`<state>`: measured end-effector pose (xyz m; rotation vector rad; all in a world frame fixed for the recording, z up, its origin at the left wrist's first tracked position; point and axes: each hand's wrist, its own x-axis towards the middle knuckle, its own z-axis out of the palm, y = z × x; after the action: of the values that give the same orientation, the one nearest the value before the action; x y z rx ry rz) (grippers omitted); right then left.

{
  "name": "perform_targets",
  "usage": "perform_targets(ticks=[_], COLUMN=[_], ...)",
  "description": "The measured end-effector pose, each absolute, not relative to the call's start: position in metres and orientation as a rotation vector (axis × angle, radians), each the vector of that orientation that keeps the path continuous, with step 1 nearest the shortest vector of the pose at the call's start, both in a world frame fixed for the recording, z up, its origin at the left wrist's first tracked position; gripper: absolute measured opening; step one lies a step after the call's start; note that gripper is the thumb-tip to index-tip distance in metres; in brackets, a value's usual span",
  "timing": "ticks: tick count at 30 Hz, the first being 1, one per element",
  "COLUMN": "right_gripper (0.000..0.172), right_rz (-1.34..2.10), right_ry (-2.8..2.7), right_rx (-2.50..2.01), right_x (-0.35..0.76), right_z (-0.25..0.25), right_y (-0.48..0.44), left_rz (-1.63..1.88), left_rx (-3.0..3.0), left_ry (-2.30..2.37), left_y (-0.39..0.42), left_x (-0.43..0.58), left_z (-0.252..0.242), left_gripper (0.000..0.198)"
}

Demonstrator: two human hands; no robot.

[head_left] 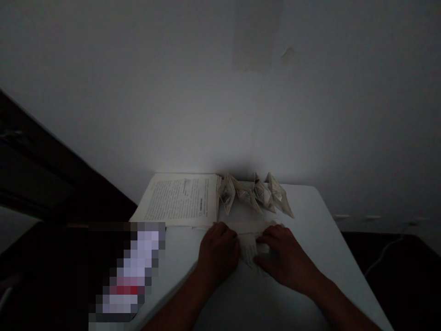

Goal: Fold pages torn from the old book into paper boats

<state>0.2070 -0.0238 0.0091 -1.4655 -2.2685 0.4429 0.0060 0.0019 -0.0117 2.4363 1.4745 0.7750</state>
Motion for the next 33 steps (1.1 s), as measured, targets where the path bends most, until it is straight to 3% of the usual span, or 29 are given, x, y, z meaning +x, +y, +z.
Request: perform_targets(ticks=[7,15,27,33], right_gripper=[0.006,0.009,0.018,0.018], right_rz=[0.546,0.640,1.005,1.002], right_ry=[-2.194,-2.079,-1.499,-1.668], right_rx=[-1.500,-1.447,-1.255,-1.274], right_x=[0.204,0.212,0.217,0.207], right_z=[0.008,0.007,0.006,0.005], right_y=[-0.020,-0.019,-0.022,-0.024], left_rz=[0.727,0.917,1.250,0.923], left_rx=[2.465,2.213,1.988,2.012], left_ry=[1.363,1.392,1.159,1.128], left_y=[-0.001,0.000,0.000,-0.001], left_x=[0.008,0.007,0.000,0.004], left_z=[-0.009,-0.006,0.002,0.002], left_gripper=[0.012,0.005,0.027,0.021])
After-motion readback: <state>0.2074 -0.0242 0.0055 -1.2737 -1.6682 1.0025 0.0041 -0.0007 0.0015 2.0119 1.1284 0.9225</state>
